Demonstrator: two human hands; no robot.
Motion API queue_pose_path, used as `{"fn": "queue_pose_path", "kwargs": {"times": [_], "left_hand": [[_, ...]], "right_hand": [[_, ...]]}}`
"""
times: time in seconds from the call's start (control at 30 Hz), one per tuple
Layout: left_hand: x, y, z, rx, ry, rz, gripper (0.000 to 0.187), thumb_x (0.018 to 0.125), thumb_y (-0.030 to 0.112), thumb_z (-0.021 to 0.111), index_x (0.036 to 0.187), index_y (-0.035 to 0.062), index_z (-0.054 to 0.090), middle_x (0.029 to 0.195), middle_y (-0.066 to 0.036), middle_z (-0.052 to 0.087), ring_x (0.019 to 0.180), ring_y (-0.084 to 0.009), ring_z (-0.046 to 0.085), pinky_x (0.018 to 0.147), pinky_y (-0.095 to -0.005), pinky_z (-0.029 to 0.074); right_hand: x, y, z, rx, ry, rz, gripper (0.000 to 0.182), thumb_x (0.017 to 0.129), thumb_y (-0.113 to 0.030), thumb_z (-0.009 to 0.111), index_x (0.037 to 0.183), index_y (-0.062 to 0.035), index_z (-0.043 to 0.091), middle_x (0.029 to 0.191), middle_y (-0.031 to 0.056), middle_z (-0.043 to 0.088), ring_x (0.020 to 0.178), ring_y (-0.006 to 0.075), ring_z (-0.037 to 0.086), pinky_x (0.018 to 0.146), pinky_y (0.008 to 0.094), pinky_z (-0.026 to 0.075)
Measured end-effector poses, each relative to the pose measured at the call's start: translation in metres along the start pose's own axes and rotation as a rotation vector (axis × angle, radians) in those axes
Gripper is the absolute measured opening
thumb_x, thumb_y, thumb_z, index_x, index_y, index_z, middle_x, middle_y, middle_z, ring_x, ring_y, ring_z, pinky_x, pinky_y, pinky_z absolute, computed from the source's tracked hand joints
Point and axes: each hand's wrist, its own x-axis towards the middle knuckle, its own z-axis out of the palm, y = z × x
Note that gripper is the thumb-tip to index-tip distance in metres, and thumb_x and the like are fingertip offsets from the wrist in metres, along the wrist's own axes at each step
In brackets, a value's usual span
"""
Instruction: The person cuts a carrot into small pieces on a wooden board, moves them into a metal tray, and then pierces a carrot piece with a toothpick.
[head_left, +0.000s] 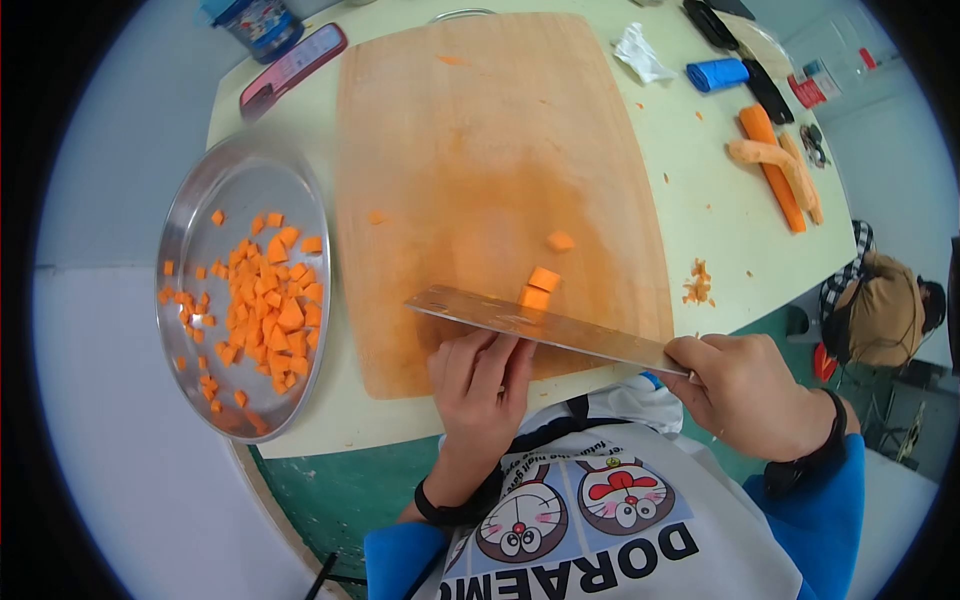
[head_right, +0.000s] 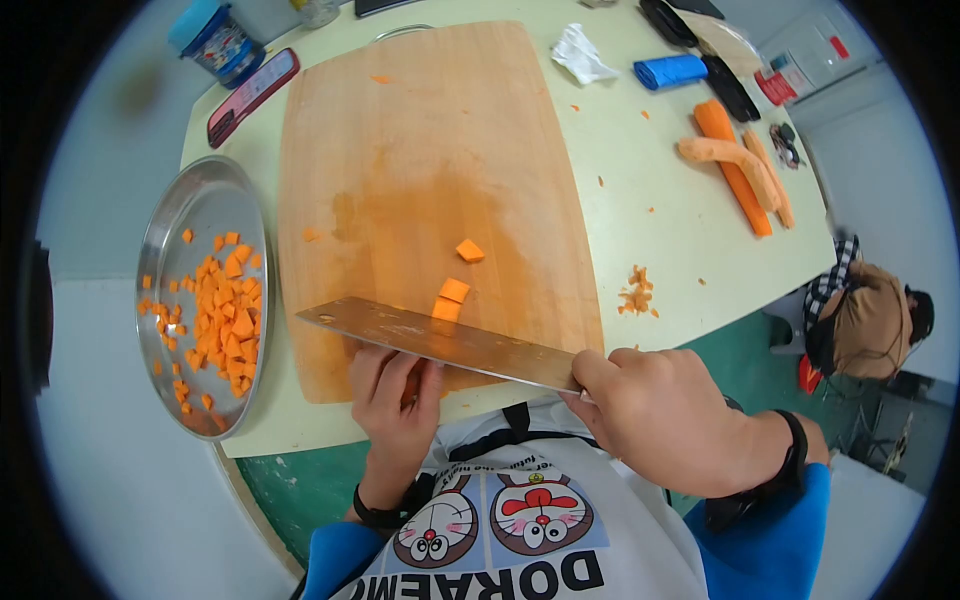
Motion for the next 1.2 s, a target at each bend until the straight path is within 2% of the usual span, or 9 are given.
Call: {"fn": "queue_pose_path", "kwargs": {"times": [0.1, 0.17, 0.57, 0.8, 1.0, 1.07, 1.2], "left_hand": [[-0.002, 0.000, -0.001, -0.020, -0.008, -0.019, 0.025, 0.064, 0.003, 0.073, 0.087, 0.0034, 0.062, 0.088, -0.009, 0.058, 0.072, -0.0235, 0.053, 0.064, -0.0331, 0.038], [-0.003, 0.001, -0.004, -0.029, -0.054, -0.059, 0.021, 0.066, -0.003, 0.071, 0.086, -0.0012, 0.062, 0.096, -0.012, 0.058, 0.084, -0.0280, 0.055, 0.071, -0.0323, 0.045], [-0.005, 0.004, -0.008, 0.015, -0.072, -0.044, 0.022, 0.066, -0.005, 0.070, 0.086, -0.0019, 0.062, 0.100, -0.014, 0.058, 0.087, -0.0307, 0.055, 0.075, -0.0332, 0.045], [-0.001, 0.001, -0.003, 0.027, -0.030, -0.010, 0.024, 0.065, -0.005, 0.071, 0.087, -0.0022, 0.062, 0.099, -0.014, 0.058, 0.086, -0.0293, 0.056, 0.071, -0.0313, 0.046], [-0.004, 0.001, -0.001, -0.021, -0.023, -0.056, 0.023, 0.065, -0.006, 0.071, 0.086, -0.0018, 0.062, 0.095, -0.013, 0.058, 0.079, -0.0255, 0.056, 0.061, -0.0279, 0.047], [-0.003, 0.002, 0.000, -0.027, -0.003, -0.088, 0.026, 0.064, -0.001, 0.073, 0.088, 0.0028, 0.063, 0.087, -0.008, 0.059, 0.072, -0.0229, 0.054, 0.063, -0.0309, 0.038], [-0.002, 0.001, 0.000, -0.010, 0.006, -0.076, 0.025, 0.064, 0.001, 0.075, 0.086, 0.0034, 0.064, 0.087, -0.008, 0.060, 0.071, -0.0221, 0.054, 0.062, -0.0304, 0.038]], "right_hand": [[-0.001, -0.001, -0.003, 0.022, -0.019, 0.009, 0.017, 0.078, -0.017, 0.063, 0.076, -0.0035, 0.053, 0.057, 0.0103, 0.054, 0.051, 0.0284, 0.056, 0.045, 0.0375, 0.045], [-0.001, 0.000, -0.002, 0.034, -0.009, 0.004, 0.016, 0.078, -0.017, 0.063, 0.077, -0.0034, 0.053, 0.058, 0.0103, 0.054, 0.052, 0.0284, 0.057, 0.045, 0.0376, 0.045], [-0.004, -0.001, 0.001, 0.049, -0.018, -0.015, 0.017, 0.078, -0.015, 0.063, 0.078, -0.0025, 0.052, 0.059, 0.0102, 0.054, 0.052, 0.0284, 0.057, 0.044, 0.0372, 0.045], [-0.001, 0.001, 0.002, 0.048, -0.015, -0.020, 0.018, 0.077, -0.015, 0.063, 0.077, -0.0022, 0.051, 0.059, 0.0106, 0.055, 0.051, 0.0285, 0.057, 0.043, 0.0369, 0.045], [0.001, -0.001, 0.002, 0.028, -0.051, -0.006, 0.018, 0.077, -0.015, 0.063, 0.075, -0.0012, 0.051, 0.059, 0.0118, 0.055, 0.052, 0.0292, 0.058, 0.046, 0.0374, 0.046], [0.005, 0.001, 0.003, 0.032, -0.062, 0.001, 0.017, 0.077, -0.014, 0.062, 0.074, -0.0008, 0.051, 0.058, 0.0124, 0.056, 0.053, 0.0297, 0.058, 0.047, 0.0375, 0.047], [0.008, -0.001, 0.003, 0.008, -0.066, -0.001, 0.017, 0.078, -0.013, 0.060, 0.074, 0.0001, 0.052, 0.057, 0.0144, 0.056, 0.053, 0.0315, 0.059, 0.048, 0.0383, 0.047]]}}
